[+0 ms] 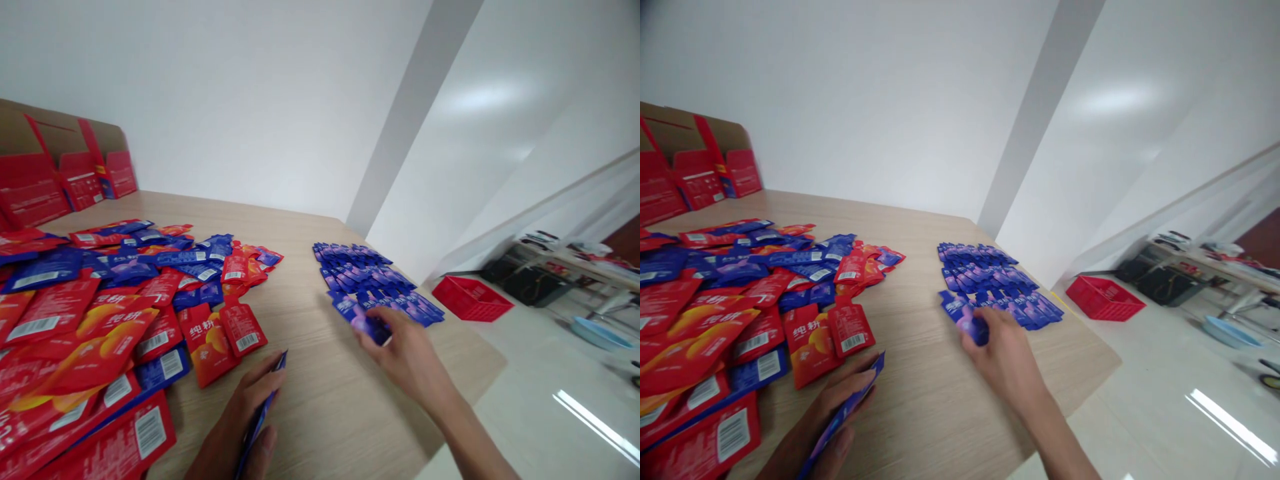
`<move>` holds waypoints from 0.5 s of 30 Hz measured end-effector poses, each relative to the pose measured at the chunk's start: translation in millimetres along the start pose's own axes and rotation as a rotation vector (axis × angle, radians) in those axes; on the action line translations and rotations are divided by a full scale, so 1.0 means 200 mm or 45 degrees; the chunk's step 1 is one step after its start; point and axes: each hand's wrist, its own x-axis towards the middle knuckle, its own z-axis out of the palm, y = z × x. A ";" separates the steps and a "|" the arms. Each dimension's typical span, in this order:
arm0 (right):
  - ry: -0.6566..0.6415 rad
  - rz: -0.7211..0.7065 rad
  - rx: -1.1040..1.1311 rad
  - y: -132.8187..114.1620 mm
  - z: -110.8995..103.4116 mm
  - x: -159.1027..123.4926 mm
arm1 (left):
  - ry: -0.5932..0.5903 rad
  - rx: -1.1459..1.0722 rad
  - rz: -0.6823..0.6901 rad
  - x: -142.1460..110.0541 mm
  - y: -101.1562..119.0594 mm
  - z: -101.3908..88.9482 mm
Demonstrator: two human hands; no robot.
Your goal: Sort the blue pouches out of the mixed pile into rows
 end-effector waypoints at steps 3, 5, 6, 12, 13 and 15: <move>0.081 0.273 -0.287 0.24 -0.10 0.18 | 0.008 0.012 -0.068 0.04 -0.01 -0.01; 0.023 0.375 -0.448 0.36 -0.11 0.25 | 0.020 0.027 -0.115 0.06 -0.02 -0.02; -0.031 0.401 -0.500 0.40 -0.11 0.27 | 0.028 0.030 -0.140 0.08 -0.03 -0.02; -0.191 0.444 -0.548 0.46 0.00 0.27 | 0.087 -0.003 -0.220 0.11 0.00 0.02; -0.198 0.443 -0.544 0.46 0.01 0.27 | 0.101 -0.018 -0.217 0.10 0.02 0.04; -0.217 0.441 -0.546 0.45 0.03 0.28 | 0.109 -0.037 -0.164 0.04 0.06 0.08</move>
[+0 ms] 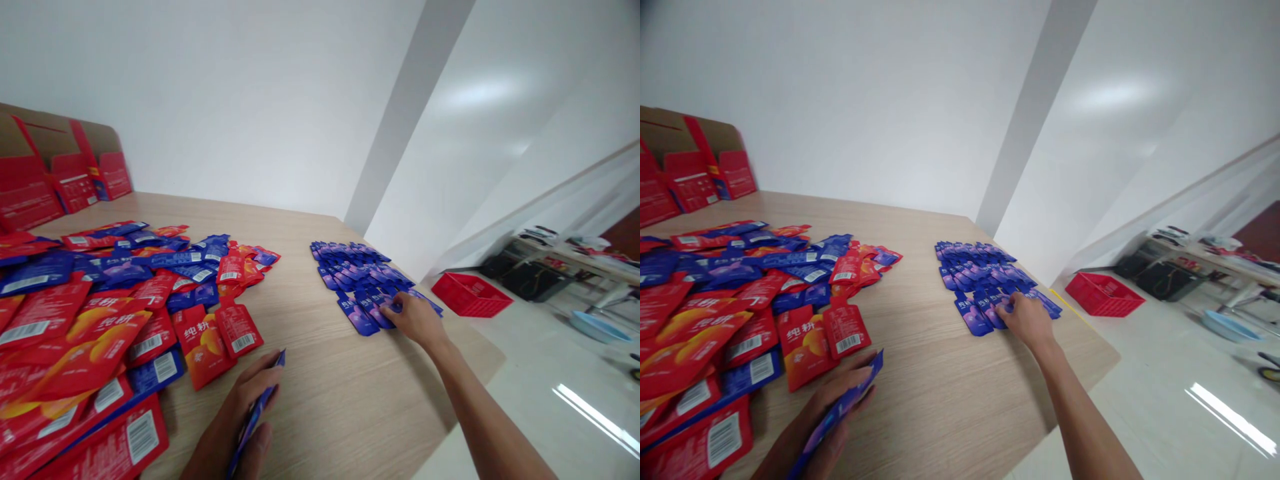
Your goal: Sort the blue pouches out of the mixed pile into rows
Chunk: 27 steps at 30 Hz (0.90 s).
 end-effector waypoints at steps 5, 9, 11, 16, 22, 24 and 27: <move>0.277 -0.361 0.294 -0.18 0.03 -0.19 | 0.010 -0.104 0.162 -0.19 0.10 0.05; 0.229 -1.103 0.775 -0.46 -0.02 -0.57 | 0.116 -0.323 -0.004 -0.21 0.16 0.06; 0.126 -1.315 0.768 -0.59 -0.06 -0.73 | 0.102 -0.379 -0.073 -0.19 0.17 0.05; 0.085 -1.402 0.848 -0.73 -0.10 -0.84 | 0.119 -0.292 -0.045 -0.18 0.16 0.02; 0.181 -1.368 0.869 -0.75 -0.03 -0.87 | 0.140 -0.167 -0.037 -0.19 0.14 0.04; 0.224 -1.354 0.875 -0.77 -0.01 -0.90 | 0.122 -0.190 -0.090 -0.19 0.14 0.04; 0.247 -1.263 0.967 -0.77 0.00 -0.91 | -0.087 -0.232 -0.226 -0.18 0.13 0.03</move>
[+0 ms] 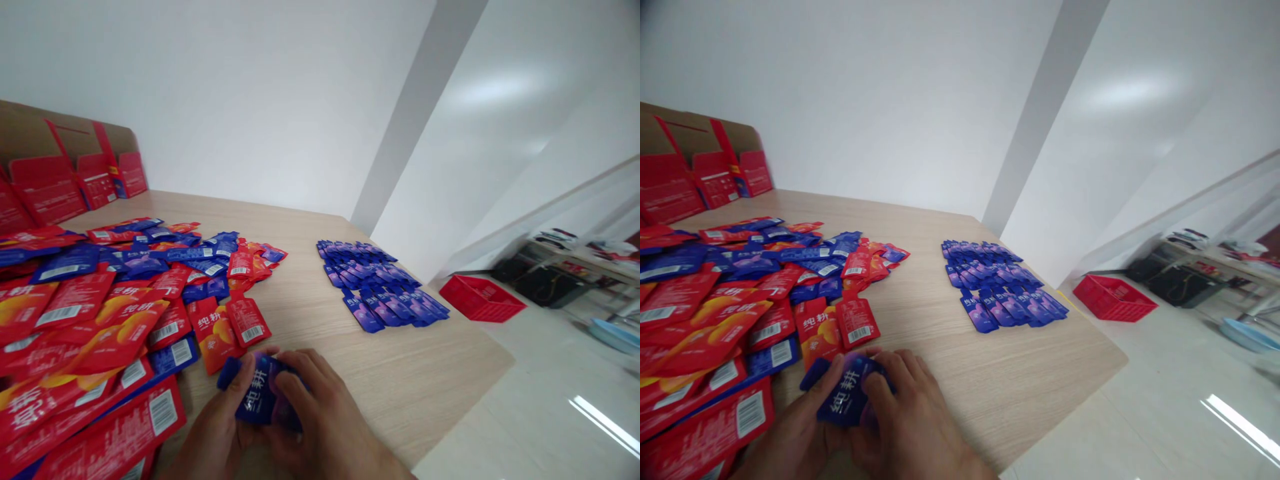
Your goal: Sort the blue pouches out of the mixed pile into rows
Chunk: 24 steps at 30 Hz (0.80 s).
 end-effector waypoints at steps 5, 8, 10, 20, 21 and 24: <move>0.160 0.282 -0.272 0.24 -0.24 0.05 | -0.235 0.058 -0.073 0.01 -0.01 -0.03; 0.006 0.678 -0.647 0.48 -0.42 0.11 | -0.255 0.156 -0.011 0.03 -0.03 -0.05; -0.206 0.913 -0.852 0.62 -0.49 0.14 | -0.290 0.203 0.023 0.05 -0.05 -0.07; -0.470 1.134 -0.958 0.76 -0.42 0.18 | -0.440 0.198 0.073 0.10 -0.09 -0.13; -0.478 1.133 -0.962 0.77 -0.42 0.19 | -0.449 0.195 0.089 0.10 -0.09 -0.12; -0.505 1.122 -0.978 0.78 -0.41 0.20 | -0.479 0.203 0.155 0.08 -0.11 -0.12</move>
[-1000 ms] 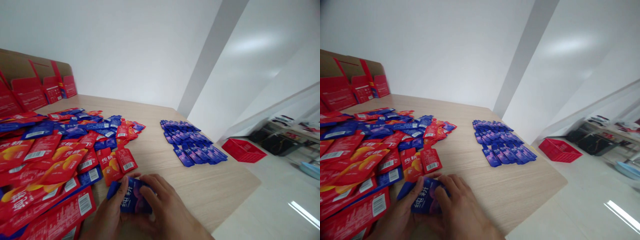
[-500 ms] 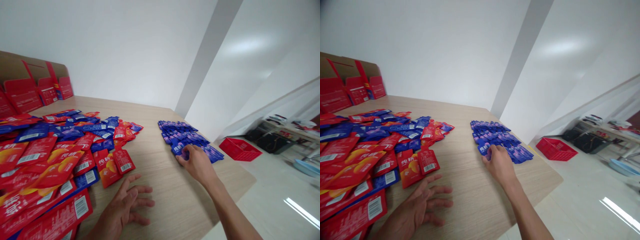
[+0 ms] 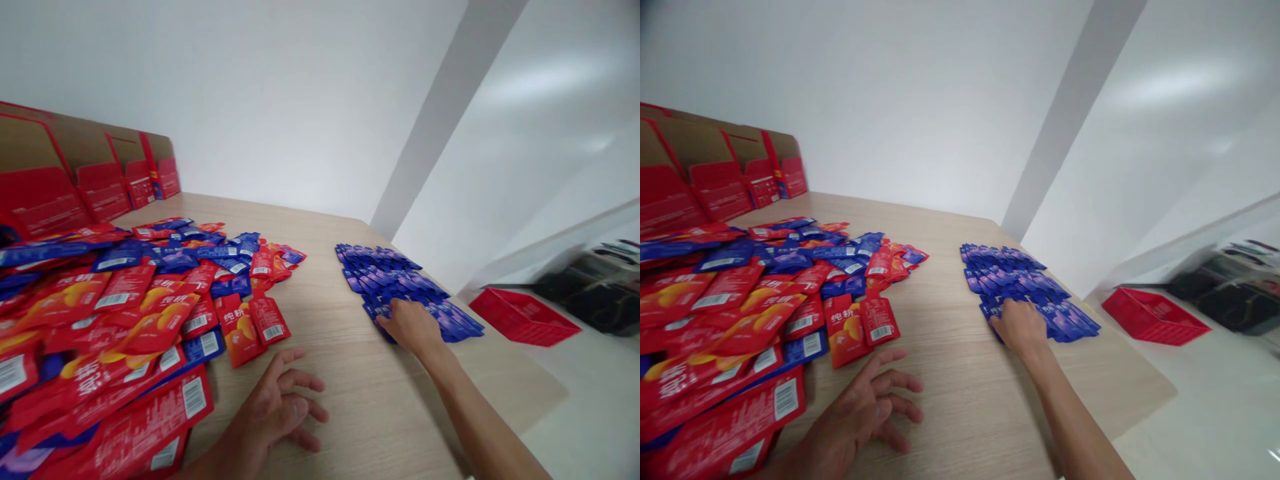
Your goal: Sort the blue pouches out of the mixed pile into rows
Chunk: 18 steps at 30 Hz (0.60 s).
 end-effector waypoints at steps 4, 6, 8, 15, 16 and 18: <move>0.005 -0.038 -0.045 0.01 0.04 0.01 | -0.036 0.038 0.044 0.00 -0.06 0.00; 0.127 -0.076 -0.092 0.02 0.09 -0.01 | -0.038 0.126 0.050 -0.01 -0.05 0.01; 0.382 -0.190 -0.084 -0.01 0.14 -0.06 | -0.025 0.345 0.073 -0.02 0.01 0.04; 1.005 -0.983 0.450 -0.29 0.27 -0.35 | 0.191 1.533 0.508 0.17 0.59 -0.01; 0.995 -1.046 0.484 -0.33 0.27 -0.37 | 0.258 1.632 0.535 0.23 0.69 -0.06; 0.973 -1.131 0.511 -0.37 0.27 -0.40 | 0.406 1.756 0.553 0.37 0.88 -0.19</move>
